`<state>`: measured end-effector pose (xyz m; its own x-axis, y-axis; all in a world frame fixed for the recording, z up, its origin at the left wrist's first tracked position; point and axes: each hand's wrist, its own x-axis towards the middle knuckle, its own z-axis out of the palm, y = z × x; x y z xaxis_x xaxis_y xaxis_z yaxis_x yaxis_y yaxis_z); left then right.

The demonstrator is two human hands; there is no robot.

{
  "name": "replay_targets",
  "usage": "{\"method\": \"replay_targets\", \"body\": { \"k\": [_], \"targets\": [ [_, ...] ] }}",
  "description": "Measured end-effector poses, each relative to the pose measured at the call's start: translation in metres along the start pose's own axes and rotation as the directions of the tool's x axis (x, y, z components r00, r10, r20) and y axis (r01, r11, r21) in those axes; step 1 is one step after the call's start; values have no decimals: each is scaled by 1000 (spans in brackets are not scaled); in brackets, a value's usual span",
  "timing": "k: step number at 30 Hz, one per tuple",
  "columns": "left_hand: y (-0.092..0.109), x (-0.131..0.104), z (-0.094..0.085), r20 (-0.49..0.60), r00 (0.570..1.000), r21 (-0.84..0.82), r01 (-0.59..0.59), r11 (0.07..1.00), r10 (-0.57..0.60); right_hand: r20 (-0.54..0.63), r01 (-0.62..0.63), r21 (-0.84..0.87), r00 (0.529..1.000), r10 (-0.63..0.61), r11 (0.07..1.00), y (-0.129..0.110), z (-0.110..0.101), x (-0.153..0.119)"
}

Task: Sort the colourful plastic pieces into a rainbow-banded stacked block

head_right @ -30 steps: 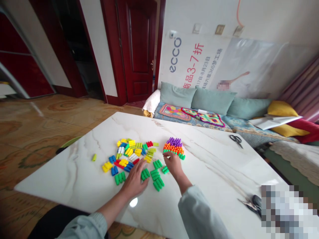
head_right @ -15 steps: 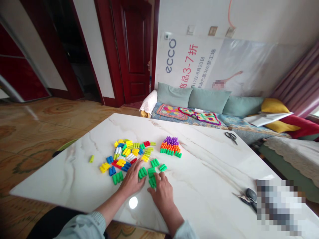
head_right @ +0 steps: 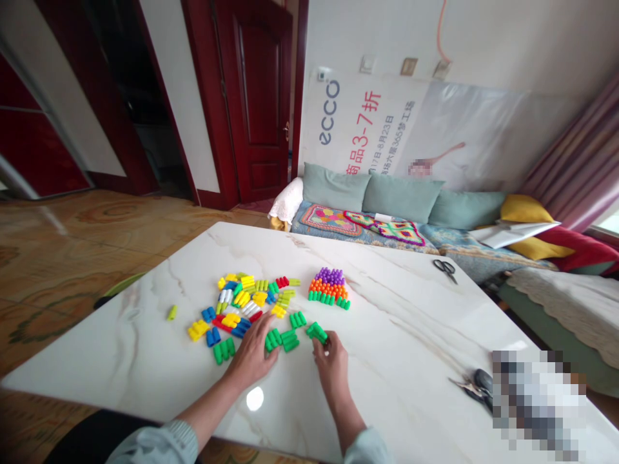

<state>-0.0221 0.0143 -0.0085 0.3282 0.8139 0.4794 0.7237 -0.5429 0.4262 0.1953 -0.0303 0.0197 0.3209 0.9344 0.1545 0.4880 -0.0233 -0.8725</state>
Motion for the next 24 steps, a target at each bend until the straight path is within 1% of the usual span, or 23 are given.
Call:
{"method": "replay_targets", "body": {
  "k": [2, 3, 4, 6, 8, 11, 14, 16, 19, 21, 22, 24],
  "targets": [
    [0, 0, 0, 2, 1000, 5, -2, 1000, 2, -106, 50, -23, 993, -52, 999, 0, -7, 22],
    [0, 0, 1, 2, 1000, 6, -3, 1000, 3, -142, 82, -70, 986, -91, 994, -1, -10, 34],
    [0, 0, 1, 3, 1000, 6, -4, 1000, 4, -147, 107, -142, 981, -128, 984, -3, -13, 46],
    [0, 0, 1, 4, 1000, 7, -2, 1000, 2, -85, 145, -316, 980, -180, 938, -6, -14, 67],
    [-1, 0, 1, 7, 1000, 7, -1, 1000, 1, -7, 169, -438, 982, -191, 883, -8, -10, 84],
    [-1, -1, 2, 7, 1000, 6, 2, 1000, -2, 38, 181, -485, 982, -186, 856, -10, 4, 98],
    [-1, -1, 2, -1, 1000, 3, 3, 1000, -3, 39, 187, -503, 980, -194, 844, -11, 17, 102],
    [-1, -2, 3, -9, 1000, 6, 1, 1000, -1, 21, 185, -507, 979, -202, 842, -11, 22, 100],
    [-1, -2, 3, -17, 1000, 8, -4, 1000, 4, -41, 187, -490, 971, -236, 852, -10, 23, 90],
    [-1, -2, 3, -14, 1000, 7, -5, 1000, 5, -71, 219, -444, 958, -278, 869, -8, 22, 82],
    [-1, -2, 3, -11, 1000, 8, -4, 1000, 4, -61, 248, -412, 953, -298, 877, -7, 21, 78],
    [-1, -1, 3, -8, 1000, 11, -2, 1000, 2, 6, 304, -355, 946, -323, 884, -7, 20, 72]
  ]
}}
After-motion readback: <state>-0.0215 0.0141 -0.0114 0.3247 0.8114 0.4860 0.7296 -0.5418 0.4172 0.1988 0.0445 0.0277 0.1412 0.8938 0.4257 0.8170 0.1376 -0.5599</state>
